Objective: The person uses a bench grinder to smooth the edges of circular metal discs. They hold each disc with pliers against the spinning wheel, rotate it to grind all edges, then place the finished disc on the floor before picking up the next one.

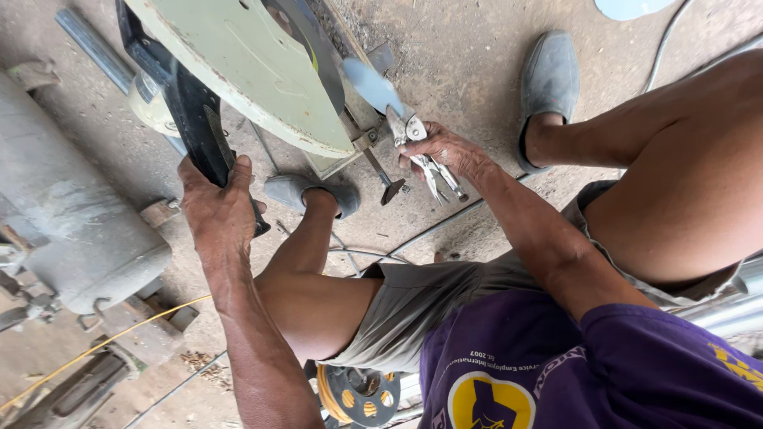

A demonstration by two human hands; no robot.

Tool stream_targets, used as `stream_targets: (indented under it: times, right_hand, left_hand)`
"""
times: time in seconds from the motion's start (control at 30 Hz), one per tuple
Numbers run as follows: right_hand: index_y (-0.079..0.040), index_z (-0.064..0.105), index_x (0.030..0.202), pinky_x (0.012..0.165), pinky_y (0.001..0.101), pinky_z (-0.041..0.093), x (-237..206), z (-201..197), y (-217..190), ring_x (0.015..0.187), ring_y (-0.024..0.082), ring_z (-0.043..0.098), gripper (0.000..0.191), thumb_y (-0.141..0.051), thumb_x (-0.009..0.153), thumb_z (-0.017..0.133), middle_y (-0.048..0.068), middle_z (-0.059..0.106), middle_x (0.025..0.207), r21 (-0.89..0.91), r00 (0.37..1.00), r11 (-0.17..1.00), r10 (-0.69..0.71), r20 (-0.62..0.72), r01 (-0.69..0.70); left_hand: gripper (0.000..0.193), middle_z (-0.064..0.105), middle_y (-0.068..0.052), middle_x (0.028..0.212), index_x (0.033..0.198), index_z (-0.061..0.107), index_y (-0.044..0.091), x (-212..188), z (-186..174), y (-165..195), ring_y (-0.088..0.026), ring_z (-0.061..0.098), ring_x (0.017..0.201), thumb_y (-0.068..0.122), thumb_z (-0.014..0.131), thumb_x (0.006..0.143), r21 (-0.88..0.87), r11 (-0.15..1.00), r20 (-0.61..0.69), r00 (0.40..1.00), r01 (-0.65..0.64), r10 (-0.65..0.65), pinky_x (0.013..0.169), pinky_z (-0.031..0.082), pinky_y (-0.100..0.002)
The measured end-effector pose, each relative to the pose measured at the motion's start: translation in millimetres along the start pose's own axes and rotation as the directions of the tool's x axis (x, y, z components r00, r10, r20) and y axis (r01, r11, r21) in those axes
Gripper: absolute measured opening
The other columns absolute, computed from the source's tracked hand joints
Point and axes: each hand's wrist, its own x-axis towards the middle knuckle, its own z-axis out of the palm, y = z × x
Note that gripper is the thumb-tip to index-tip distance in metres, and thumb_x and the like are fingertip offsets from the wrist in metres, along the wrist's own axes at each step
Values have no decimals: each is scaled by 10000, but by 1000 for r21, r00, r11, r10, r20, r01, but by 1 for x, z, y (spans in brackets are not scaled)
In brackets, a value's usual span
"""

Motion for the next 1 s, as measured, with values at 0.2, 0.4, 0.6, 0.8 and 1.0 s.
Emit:
stream_targets:
  times: [0.2,0.4,0.6,0.8,1.0]
  right_hand:
    - [-94,664,944,451,332,561,14,-12,-5,505,175,650,198,-161,854,827,94,709,726,186,1000,983,4,-12,-2]
    - [-59,678,947,456,332,565,26,-16,-13,506,187,650,157,-131,890,806,108,703,725,184,1000,983,-13,-5,13]
    - [-38,667,1022,449,282,575,50,8,-11,590,154,686,129,-55,918,739,109,735,815,-173,970,977,-158,-185,126]
    - [-23,620,1052,405,246,524,83,30,8,583,134,642,121,14,938,632,83,697,792,-148,934,968,-237,-268,203]
    - [-6,572,1068,408,263,510,105,47,23,567,111,578,195,94,901,583,49,625,770,-108,917,953,-301,-262,282]
  left_hand:
    - [546,720,-139,981,1389,447,9,3,-6,0,-194,704,598,199,715,952,10,999,2,999,34,-34,452,591,-280]
    - [566,726,-146,963,1384,438,-23,8,-11,1,-190,707,604,217,725,959,0,997,20,997,72,-71,469,591,-285]
    - [695,723,-150,964,1466,294,-16,12,-12,-3,-199,712,585,222,699,953,-22,993,39,993,116,-115,460,606,-276]
    - [557,720,-143,1100,1416,429,-8,12,-6,-2,-154,724,668,186,698,968,-79,997,31,999,-26,28,488,624,-259]
    - [495,711,-114,1079,1393,475,24,11,0,2,-147,686,648,180,696,978,-32,999,21,1000,17,-16,472,595,-260]
